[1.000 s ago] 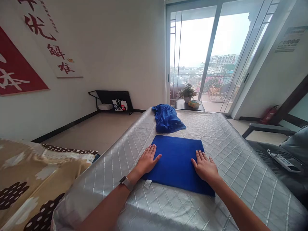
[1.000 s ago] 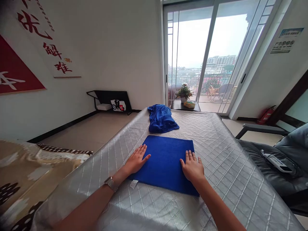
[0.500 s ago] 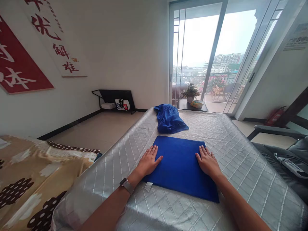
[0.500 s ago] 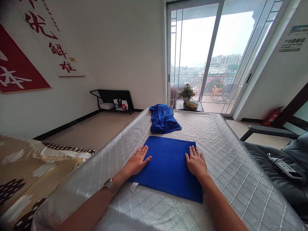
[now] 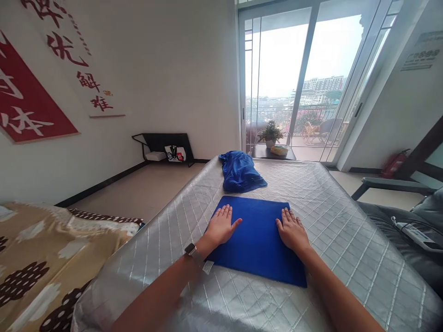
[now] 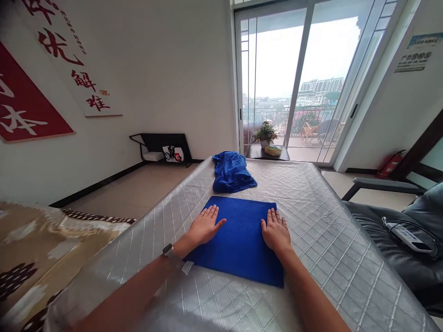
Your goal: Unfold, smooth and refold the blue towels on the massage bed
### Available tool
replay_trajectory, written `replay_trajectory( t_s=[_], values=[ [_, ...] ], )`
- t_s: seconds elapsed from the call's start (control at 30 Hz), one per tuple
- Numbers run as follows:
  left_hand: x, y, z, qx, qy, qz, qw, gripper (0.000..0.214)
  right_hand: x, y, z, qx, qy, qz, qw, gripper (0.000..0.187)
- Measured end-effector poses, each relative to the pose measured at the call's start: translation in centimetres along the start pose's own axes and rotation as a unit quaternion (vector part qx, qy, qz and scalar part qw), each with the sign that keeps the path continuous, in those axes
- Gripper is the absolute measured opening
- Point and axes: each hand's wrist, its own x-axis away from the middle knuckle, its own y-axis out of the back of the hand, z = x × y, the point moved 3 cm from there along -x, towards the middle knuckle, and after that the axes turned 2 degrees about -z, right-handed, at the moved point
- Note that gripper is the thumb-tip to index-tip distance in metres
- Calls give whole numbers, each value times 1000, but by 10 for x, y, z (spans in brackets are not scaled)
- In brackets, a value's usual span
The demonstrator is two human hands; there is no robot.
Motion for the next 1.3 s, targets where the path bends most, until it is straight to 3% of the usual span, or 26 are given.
replay_trajectory(
  t_s=[0.2,0.27,0.33,0.43,0.7,0.8,1.07,1.3],
  values=[
    [-25,-15,-120,72,-189,-20,979,78,1,-2,-2,28,15,-12,999,66],
    [-30,-23,-140,84,-201,-22,976,76,1,-4,-3,37,25,-12,999,65],
    [-33,-29,-144,90,-193,-18,977,76,0,-4,-4,38,30,-11,999,64],
    [-36,-32,-122,84,-171,-16,982,79,0,-3,-3,27,21,-11,999,65],
    [-39,-22,8,53,-2,-8,999,82,1,0,0,18,1,-5,1000,66],
    [-38,-22,36,43,39,-13,998,86,0,-1,-1,26,1,-4,1000,66],
    [-39,-28,41,56,46,-27,997,89,-5,4,0,51,-6,22,998,67],
    [-39,-27,42,64,35,-32,997,90,-35,15,8,58,4,16,998,65]
  ],
)
